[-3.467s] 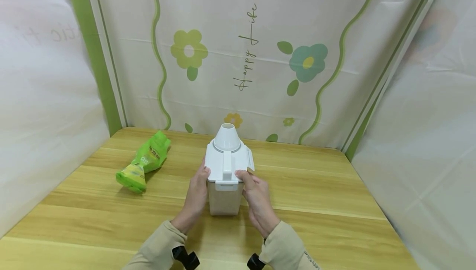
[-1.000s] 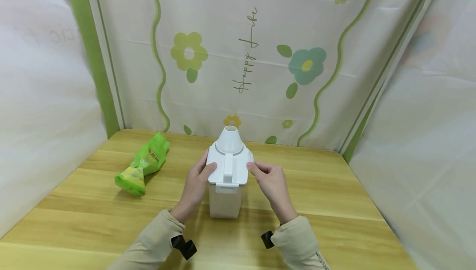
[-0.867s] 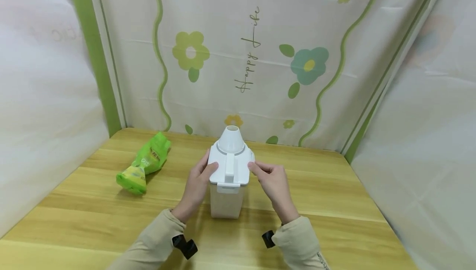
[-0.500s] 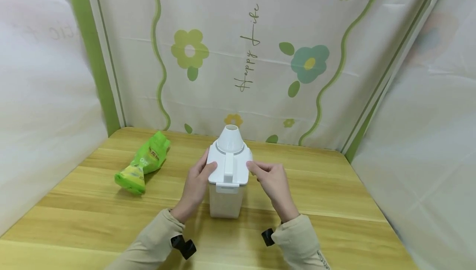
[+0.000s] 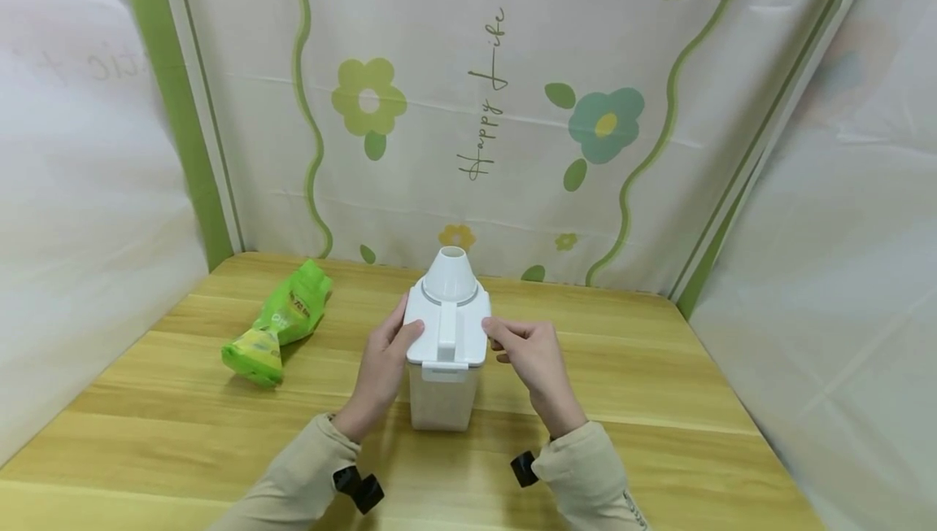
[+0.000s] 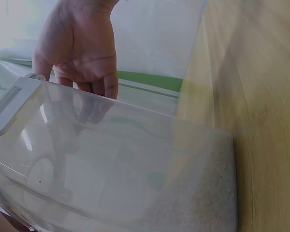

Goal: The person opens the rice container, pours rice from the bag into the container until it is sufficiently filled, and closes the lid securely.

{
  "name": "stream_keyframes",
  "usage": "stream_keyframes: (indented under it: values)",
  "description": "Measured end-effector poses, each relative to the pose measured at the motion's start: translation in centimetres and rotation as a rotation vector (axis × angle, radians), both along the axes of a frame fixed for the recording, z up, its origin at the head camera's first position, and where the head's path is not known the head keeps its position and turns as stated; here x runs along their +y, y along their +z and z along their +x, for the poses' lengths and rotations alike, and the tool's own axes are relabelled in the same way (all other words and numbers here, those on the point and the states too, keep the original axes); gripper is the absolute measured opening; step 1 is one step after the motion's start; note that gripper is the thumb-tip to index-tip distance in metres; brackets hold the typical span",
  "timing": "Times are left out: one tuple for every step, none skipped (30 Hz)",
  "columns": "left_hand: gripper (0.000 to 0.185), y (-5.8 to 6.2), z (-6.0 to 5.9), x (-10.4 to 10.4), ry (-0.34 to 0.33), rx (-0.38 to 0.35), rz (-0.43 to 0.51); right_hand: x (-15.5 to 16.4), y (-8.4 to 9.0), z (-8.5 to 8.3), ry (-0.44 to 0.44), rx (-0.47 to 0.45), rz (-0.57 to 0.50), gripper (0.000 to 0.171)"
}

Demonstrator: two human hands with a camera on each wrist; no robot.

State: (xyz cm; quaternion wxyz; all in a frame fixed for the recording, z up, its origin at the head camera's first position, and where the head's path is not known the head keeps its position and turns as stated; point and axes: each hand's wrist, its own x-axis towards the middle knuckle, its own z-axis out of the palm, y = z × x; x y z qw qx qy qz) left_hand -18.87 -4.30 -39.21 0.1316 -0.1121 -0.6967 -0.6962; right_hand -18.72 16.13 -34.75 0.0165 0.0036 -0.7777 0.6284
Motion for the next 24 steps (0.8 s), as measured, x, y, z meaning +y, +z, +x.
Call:
stream_keyframes:
  values:
    - [0.060, -0.01, 0.02, -0.02, 0.004, 0.000, -0.005, -0.02, -0.05, -0.02, 0.000, 0.001, -0.004, 0.036]
    - [0.060, -0.03, 0.04, -0.05, 0.007, -0.002, -0.006, -0.03, -0.09, -0.04, -0.002, 0.002, -0.006, 0.036]
    - [0.060, -0.05, 0.05, -0.08, 0.009, -0.001, -0.006, -0.05, -0.12, -0.06, -0.002, 0.003, -0.007, 0.036]
    - [0.060, -0.06, 0.05, -0.09, 0.013, -0.002, -0.009, -0.06, -0.15, -0.08, -0.001, 0.002, -0.009, 0.036]
    - [0.060, -0.07, 0.06, -0.11, 0.015, -0.002, -0.009, -0.08, -0.15, -0.09, 0.001, 0.000, -0.009, 0.036]
    - [0.060, -0.09, 0.05, -0.11, 0.016, -0.001, -0.007, -0.09, -0.16, -0.12, 0.004, -0.004, -0.011, 0.036]
    - [0.060, -0.12, 0.03, -0.12, 0.019, 0.001, -0.008, -0.10, -0.15, -0.12, 0.006, -0.007, -0.012, 0.037]
    - [0.060, -0.15, 0.02, -0.12, 0.019, 0.004, -0.007, -0.11, -0.13, -0.12, 0.007, -0.010, -0.013, 0.037]
    - [0.060, -0.17, 0.00, -0.11, 0.019, 0.010, -0.007, -0.13, -0.09, -0.10, 0.009, -0.011, -0.014, 0.037]
    - [0.060, -0.16, 0.02, -0.09, 0.018, 0.011, -0.008, -0.13, -0.06, -0.10, 0.011, -0.013, -0.015, 0.037]
    - [0.060, -0.16, 0.03, -0.08, 0.015, 0.014, -0.006, -0.12, -0.01, -0.07, 0.014, -0.012, -0.015, 0.038]
    - [0.059, -0.15, 0.04, -0.05, 0.015, 0.016, -0.006, -0.10, 0.02, -0.05, 0.012, -0.014, -0.018, 0.037]
    - [0.059, -0.13, 0.05, -0.04, 0.015, 0.018, -0.006, -0.11, 0.09, 0.00, 0.010, -0.017, -0.019, 0.037]
    - [0.059, -0.09, 0.06, -0.02, 0.016, 0.020, -0.009, -0.12, 0.16, 0.04, 0.007, -0.017, -0.017, 0.036]
    - [0.059, -0.05, 0.08, 0.01, 0.018, 0.021, -0.013, -0.12, 0.21, 0.07, 0.008, -0.016, -0.012, 0.037]
    - [0.059, 0.00, 0.09, 0.03, 0.021, 0.018, -0.019, -0.12, 0.25, 0.09, 0.004, -0.018, -0.011, 0.037]
    - [0.059, 0.01, 0.07, 0.04, 0.022, 0.019, -0.023, -0.14, 0.31, 0.13, 0.000, -0.022, -0.007, 0.037]
    - [0.059, 0.05, 0.07, 0.06, 0.021, 0.020, -0.023, -0.19, 0.35, 0.15, -0.009, -0.028, -0.007, 0.035]
    - [0.059, 0.07, 0.06, 0.08, 0.018, 0.022, -0.022, -0.23, 0.39, 0.17, -0.012, -0.030, -0.004, 0.035]
    - [0.059, 0.11, 0.09, 0.10, 0.017, 0.023, -0.021, -0.28, 0.42, 0.18, -0.015, -0.031, -0.005, 0.035]
    - [0.059, 0.10, 0.09, 0.10, 0.013, 0.023, -0.019, -0.32, 0.43, 0.18, -0.017, -0.034, -0.010, 0.035]
    - [0.059, 0.08, 0.09, 0.10, 0.010, 0.021, -0.016, -0.39, 0.45, 0.18, -0.023, -0.039, -0.019, 0.034]
    - [0.059, 0.08, 0.11, 0.10, 0.007, 0.020, -0.013, -0.44, 0.46, 0.17, -0.025, -0.040, -0.026, 0.034]
    - [0.059, 0.06, 0.11, 0.08, 0.011, 0.016, -0.017, -0.51, 0.46, 0.16, -0.027, -0.041, -0.034, 0.034]
